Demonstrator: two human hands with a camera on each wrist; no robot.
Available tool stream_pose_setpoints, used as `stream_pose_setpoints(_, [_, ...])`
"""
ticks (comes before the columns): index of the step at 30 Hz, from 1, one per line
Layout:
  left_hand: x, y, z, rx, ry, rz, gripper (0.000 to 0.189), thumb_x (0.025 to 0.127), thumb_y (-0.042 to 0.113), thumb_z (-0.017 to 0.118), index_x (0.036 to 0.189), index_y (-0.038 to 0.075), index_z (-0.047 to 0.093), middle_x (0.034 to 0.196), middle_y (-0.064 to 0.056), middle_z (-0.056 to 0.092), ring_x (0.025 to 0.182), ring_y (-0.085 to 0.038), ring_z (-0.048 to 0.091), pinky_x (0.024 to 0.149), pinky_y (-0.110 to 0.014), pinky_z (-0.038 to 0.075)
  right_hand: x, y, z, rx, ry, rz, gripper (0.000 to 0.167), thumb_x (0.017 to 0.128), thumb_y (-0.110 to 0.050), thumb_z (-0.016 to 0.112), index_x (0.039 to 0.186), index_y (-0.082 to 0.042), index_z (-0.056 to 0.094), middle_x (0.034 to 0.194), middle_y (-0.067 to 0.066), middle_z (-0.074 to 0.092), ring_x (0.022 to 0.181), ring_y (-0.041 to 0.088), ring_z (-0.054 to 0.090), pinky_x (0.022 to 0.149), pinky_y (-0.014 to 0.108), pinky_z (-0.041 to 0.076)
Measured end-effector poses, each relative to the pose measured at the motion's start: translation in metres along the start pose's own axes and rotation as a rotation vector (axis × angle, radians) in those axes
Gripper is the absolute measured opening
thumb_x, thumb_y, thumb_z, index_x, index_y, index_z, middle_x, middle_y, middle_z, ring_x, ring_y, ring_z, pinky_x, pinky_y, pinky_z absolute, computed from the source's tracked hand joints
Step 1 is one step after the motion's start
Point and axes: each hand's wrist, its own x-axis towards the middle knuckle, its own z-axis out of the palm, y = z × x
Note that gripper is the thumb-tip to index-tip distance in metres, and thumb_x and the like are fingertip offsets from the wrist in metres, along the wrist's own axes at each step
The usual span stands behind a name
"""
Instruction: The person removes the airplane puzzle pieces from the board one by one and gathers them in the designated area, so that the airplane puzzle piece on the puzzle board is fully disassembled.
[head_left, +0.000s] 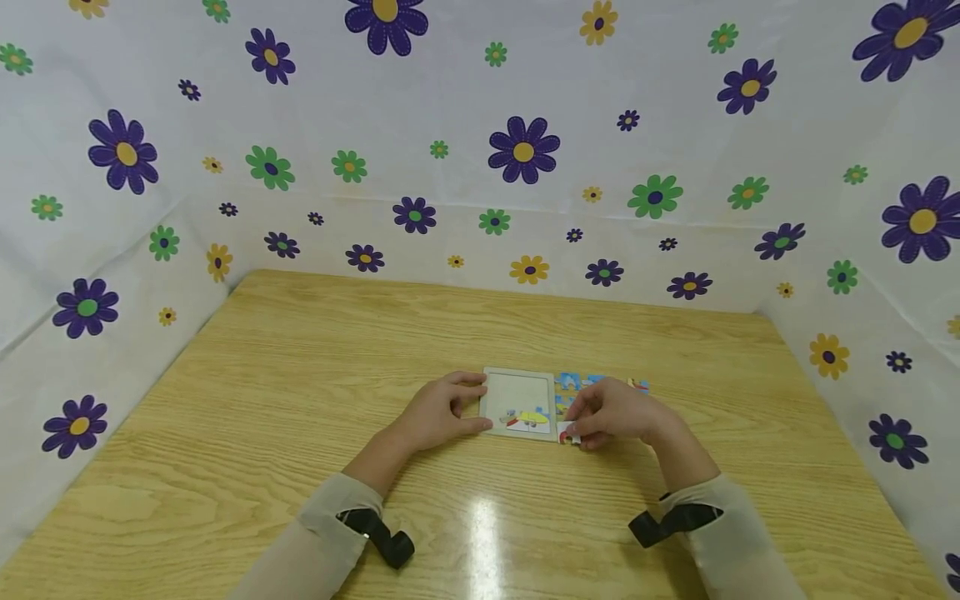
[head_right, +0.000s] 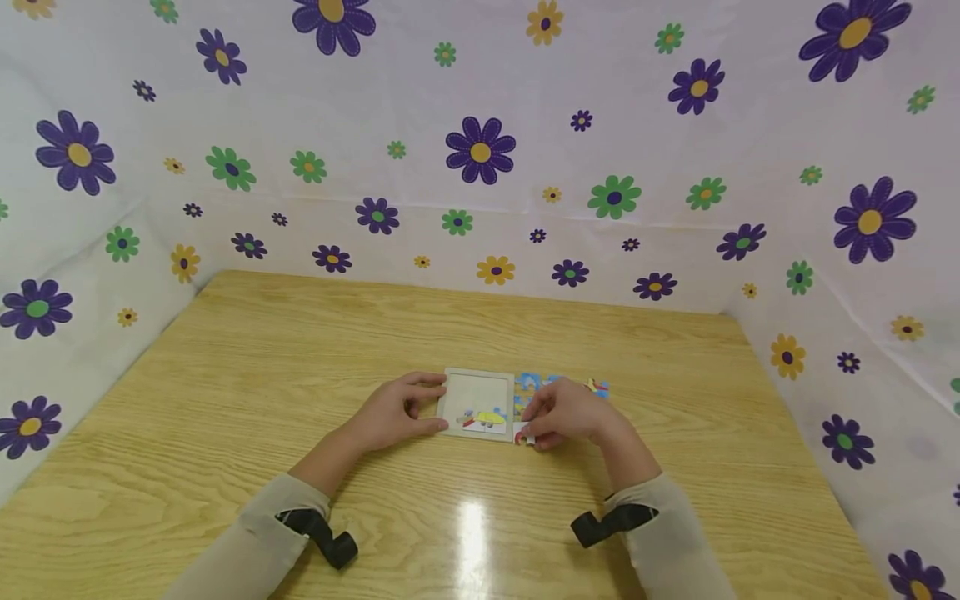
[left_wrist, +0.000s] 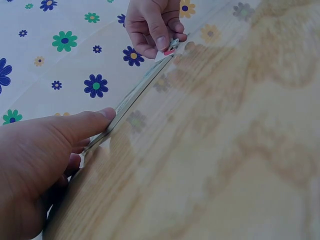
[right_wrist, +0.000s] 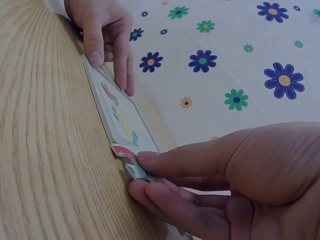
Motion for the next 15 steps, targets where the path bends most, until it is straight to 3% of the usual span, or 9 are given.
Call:
stream_pose_setpoints(8, [0.001, 0.000, 0.000, 0.002, 0.005, -0.005, 0.058, 0.084, 0.030, 0.083, 0.134, 0.007, 0.064, 0.143, 0.001, 0.057, 0.068, -0.007, 0.047, 0.062, -0.019, 0.040, 0.000, -0.008, 0.007, -0.123, 0.107, 0.011, 0.011, 0.086, -0.007, 0.077, 0.091, 0.002, 0.073, 0.077, 0.006, 0.072, 0.065, 0.013, 0.067, 0.063, 0.029, 0.058])
stream_pose_setpoints(15, [0.001, 0.000, 0.000, -0.004, -0.001, -0.008, 0.058, 0.084, 0.030, 0.082, 0.134, 0.007, 0.064, 0.143, 0.002, 0.057, 0.067, -0.007, 0.046, 0.062, -0.019, 0.039, -0.002, -0.012, 0.012, -0.135, 0.136, 0.007, 0.011, 0.084, -0.003, 0.078, 0.090, 0.004, 0.073, 0.078, 0.008, 0.073, 0.064, 0.012, 0.067, 0.064, 0.031, 0.059])
